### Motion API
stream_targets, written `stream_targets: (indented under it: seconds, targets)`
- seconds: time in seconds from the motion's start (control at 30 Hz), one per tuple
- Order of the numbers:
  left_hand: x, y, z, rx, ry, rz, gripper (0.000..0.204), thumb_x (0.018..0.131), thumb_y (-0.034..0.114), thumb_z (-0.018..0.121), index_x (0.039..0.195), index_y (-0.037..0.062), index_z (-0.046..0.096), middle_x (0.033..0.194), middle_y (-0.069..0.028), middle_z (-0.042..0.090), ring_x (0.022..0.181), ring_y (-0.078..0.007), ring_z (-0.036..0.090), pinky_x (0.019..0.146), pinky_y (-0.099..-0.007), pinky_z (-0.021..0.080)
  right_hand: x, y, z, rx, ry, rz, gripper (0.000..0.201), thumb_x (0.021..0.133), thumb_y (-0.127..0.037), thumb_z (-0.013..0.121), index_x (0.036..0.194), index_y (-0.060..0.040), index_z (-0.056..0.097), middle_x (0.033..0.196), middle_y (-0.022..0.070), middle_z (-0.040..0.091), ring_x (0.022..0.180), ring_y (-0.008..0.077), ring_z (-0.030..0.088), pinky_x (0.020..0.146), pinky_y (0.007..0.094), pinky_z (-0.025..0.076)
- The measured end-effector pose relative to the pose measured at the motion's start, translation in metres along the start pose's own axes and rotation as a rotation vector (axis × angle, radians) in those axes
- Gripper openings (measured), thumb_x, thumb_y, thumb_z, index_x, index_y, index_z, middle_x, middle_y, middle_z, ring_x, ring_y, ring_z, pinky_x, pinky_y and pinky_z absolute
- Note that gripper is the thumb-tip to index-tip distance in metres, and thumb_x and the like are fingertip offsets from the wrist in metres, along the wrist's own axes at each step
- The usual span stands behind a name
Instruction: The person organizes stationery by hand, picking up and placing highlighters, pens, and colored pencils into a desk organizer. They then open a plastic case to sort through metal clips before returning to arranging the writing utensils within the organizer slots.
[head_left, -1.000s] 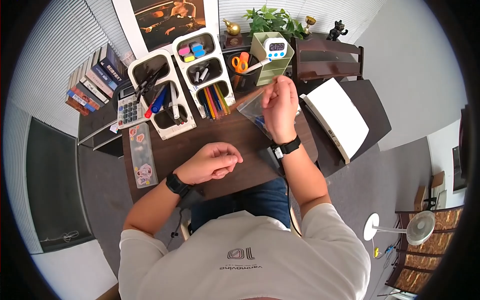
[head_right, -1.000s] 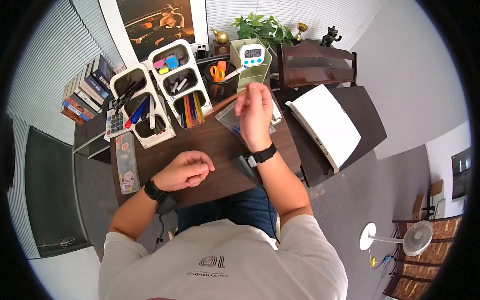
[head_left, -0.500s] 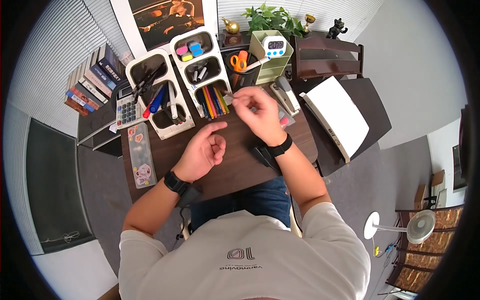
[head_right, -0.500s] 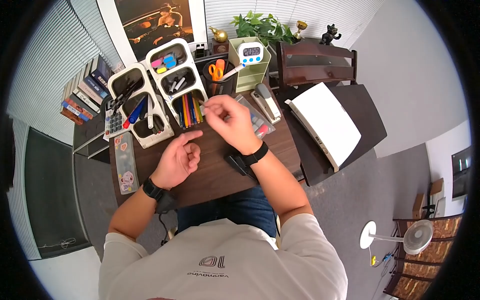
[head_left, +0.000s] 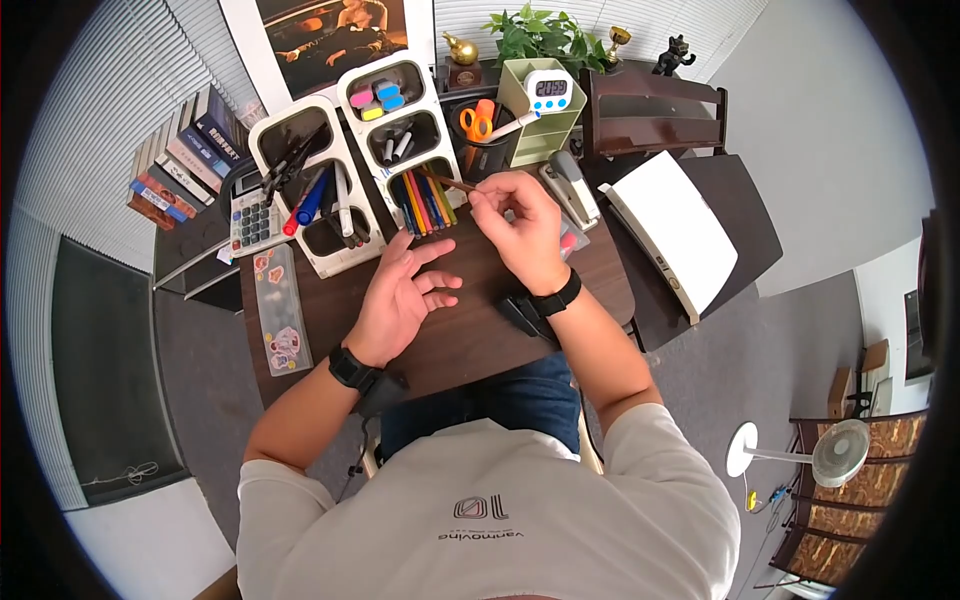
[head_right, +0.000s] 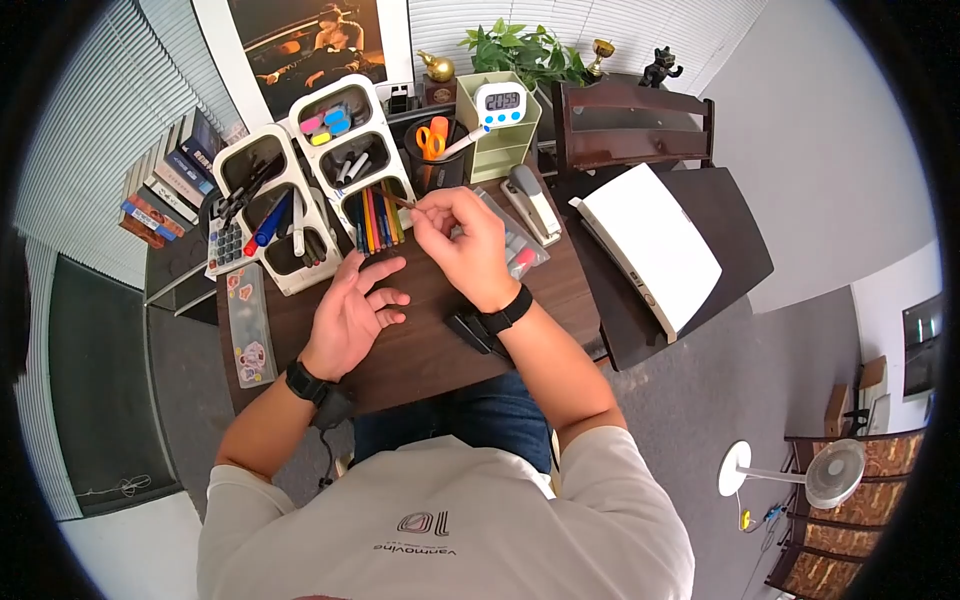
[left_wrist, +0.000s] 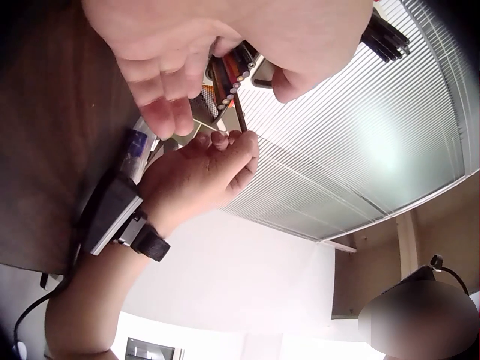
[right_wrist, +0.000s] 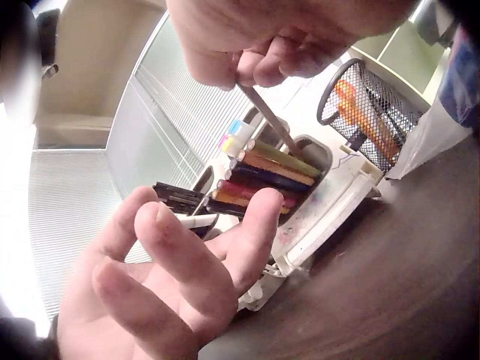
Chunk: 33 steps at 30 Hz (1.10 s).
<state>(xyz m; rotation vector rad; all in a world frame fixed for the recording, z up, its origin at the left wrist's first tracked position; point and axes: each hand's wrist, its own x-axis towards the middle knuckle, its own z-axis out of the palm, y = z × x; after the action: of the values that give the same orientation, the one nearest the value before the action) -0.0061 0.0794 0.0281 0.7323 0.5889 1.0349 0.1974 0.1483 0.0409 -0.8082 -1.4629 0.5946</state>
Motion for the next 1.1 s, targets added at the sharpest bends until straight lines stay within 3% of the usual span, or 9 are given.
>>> stream_targets:
  seconds: [0.23, 0.4, 0.77, 0.83, 1.1]
  targets:
    - [0.002, -0.001, -0.009, -0.047, -0.027, -0.026, 0.052, 0.108, 0.042, 0.043, 0.153, 0.0162, 0.035, 0.147, -0.0183, 0.053, 0.106, -0.0265, 0.065, 0.090, -0.0404, 0.053, 0.000, -0.009, -0.002, -0.058, 0.001, -0.048, 0.011, 0.087, 0.000, 0.076, 0.094, -0.0045, 0.069, 0.081, 0.0017, 0.062, 0.067, 0.0084, 0.057, 0.061, 0.0248, 0.047]
    - [0.002, -0.002, -0.004, -0.042, -0.049, -0.024, 0.053, 0.108, 0.042, 0.043, 0.153, 0.0148, 0.033, 0.138, -0.0181, 0.057, 0.101, -0.0241, 0.065, 0.088, -0.0395, 0.053, 0.001, -0.008, -0.001, -0.107, -0.173, 0.037, 0.011, 0.088, -0.002, 0.075, 0.097, -0.0044, 0.069, 0.087, 0.0026, 0.063, 0.072, 0.0088, 0.058, 0.062, 0.0247, 0.049]
    - [0.001, -0.001, -0.004, -0.043, -0.065, -0.018, 0.054, 0.108, 0.044, 0.041, 0.153, 0.0147, 0.032, 0.132, -0.0182, 0.059, 0.097, -0.0219, 0.064, 0.087, -0.0379, 0.052, 0.000, -0.011, 0.000, -0.106, -0.290, 0.080, 0.010, 0.092, -0.004, 0.074, 0.100, -0.0044, 0.068, 0.088, -0.0004, 0.063, 0.074, 0.0053, 0.059, 0.064, 0.0217, 0.049]
    - [0.001, -0.001, -0.005, -0.046, -0.061, -0.022, 0.054, 0.108, 0.044, 0.041, 0.153, 0.0148, 0.031, 0.132, -0.0181, 0.059, 0.097, -0.0217, 0.064, 0.087, -0.0378, 0.052, 0.000, -0.012, 0.000, -0.101, -0.274, 0.114, 0.009, 0.090, -0.006, 0.073, 0.097, -0.0036, 0.067, 0.086, 0.0042, 0.063, 0.071, 0.0119, 0.060, 0.063, 0.0269, 0.050]
    - [0.002, -0.004, -0.006, -0.044, -0.051, -0.032, 0.057, 0.108, 0.043, 0.042, 0.157, 0.0139, 0.033, 0.122, -0.0151, 0.063, 0.095, -0.0206, 0.064, 0.086, -0.0364, 0.052, -0.001, -0.008, 0.001, -0.096, -0.253, 0.134, 0.012, 0.092, -0.011, 0.074, 0.096, -0.0021, 0.067, 0.083, 0.0065, 0.063, 0.067, 0.0132, 0.059, 0.062, 0.0287, 0.049]
